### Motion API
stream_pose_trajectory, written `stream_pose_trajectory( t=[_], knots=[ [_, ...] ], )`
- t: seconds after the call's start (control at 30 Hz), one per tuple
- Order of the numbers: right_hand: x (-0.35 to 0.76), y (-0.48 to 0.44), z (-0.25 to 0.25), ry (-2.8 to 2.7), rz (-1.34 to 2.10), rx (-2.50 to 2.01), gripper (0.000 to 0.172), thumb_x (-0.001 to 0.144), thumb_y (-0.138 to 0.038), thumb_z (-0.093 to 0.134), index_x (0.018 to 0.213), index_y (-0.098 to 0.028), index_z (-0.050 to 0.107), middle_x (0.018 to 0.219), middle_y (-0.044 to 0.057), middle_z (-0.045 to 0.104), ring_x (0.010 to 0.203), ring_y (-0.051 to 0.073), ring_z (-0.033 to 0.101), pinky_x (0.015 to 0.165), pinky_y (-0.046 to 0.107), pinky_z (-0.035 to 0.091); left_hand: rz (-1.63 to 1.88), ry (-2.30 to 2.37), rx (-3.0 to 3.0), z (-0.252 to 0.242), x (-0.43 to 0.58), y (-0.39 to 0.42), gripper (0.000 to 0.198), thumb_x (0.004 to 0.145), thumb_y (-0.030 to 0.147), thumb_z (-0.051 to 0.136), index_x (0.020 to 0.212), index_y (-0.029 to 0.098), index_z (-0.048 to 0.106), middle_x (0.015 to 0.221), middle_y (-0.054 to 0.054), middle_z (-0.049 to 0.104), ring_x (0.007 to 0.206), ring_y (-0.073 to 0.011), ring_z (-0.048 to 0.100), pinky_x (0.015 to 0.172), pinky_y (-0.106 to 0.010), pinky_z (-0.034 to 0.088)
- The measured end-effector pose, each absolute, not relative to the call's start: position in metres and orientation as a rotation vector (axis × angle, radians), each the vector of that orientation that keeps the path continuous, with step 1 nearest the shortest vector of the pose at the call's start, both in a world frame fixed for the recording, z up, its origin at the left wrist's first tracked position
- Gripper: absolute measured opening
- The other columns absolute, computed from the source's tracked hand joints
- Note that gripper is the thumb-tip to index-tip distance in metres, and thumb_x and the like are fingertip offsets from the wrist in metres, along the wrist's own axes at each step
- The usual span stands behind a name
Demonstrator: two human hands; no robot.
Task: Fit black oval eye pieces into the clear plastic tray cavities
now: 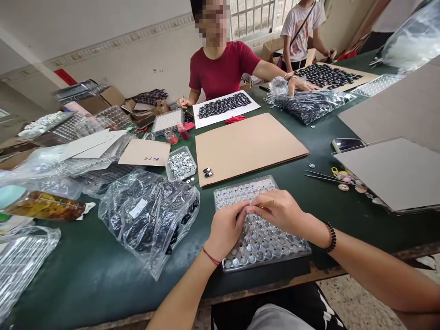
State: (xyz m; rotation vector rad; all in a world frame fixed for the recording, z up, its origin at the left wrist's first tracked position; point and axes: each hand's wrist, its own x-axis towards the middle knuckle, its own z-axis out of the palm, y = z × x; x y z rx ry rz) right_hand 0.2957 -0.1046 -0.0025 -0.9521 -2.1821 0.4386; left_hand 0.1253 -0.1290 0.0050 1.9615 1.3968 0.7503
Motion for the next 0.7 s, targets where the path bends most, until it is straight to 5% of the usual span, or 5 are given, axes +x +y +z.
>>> stream_pose_trajectory(
  t=[0.17, 0.57, 0.7],
  knots=[
    [0.294, -0.104, -0.003, -2.157, 0.434, -0.962, 0.034, 0.088, -0.041, 0.042, 0.071, -0.019, 0.061, 0.056, 0.002, 0.059, 0.052, 0.012, 0.050, 0.053, 0.023, 0.033, 0.686, 1.469, 2.000, 0.007, 0.120, -0.125, 0.023, 0.086, 0.033, 0.042, 0.079, 0.021, 0.061, 0.061, 0.002, 0.058, 0.055, -0.0136, 0.050, 0.054, -0.023, 0.032],
    [0.294, -0.103, -0.007, -2.009, 0.550, -1.111, 0.030, 0.086, -0.039, 0.045, 0.071, -0.020, 0.063, 0.060, 0.002, 0.062, 0.051, 0.011, 0.053, 0.050, 0.023, 0.035, 0.828, 1.516, 1.777, 0.015, 0.111, -0.119, 0.024, 0.084, 0.035, 0.044, 0.073, 0.018, 0.057, 0.060, 0.003, 0.050, 0.056, -0.0110, 0.044, 0.055, -0.021, 0.032],
    [0.295, -0.103, -0.003, -1.821, 0.599, -1.143, 0.031, 0.085, -0.038, 0.047, 0.066, -0.019, 0.060, 0.056, 0.001, 0.060, 0.046, 0.010, 0.053, 0.048, 0.022, 0.037, 0.958, 1.528, 1.658, 0.014, 0.111, -0.118, 0.025, 0.082, 0.037, 0.049, 0.085, 0.017, 0.063, 0.060, 0.003, 0.052, 0.056, -0.0110, 0.045, 0.056, -0.021, 0.035]
  ],
)
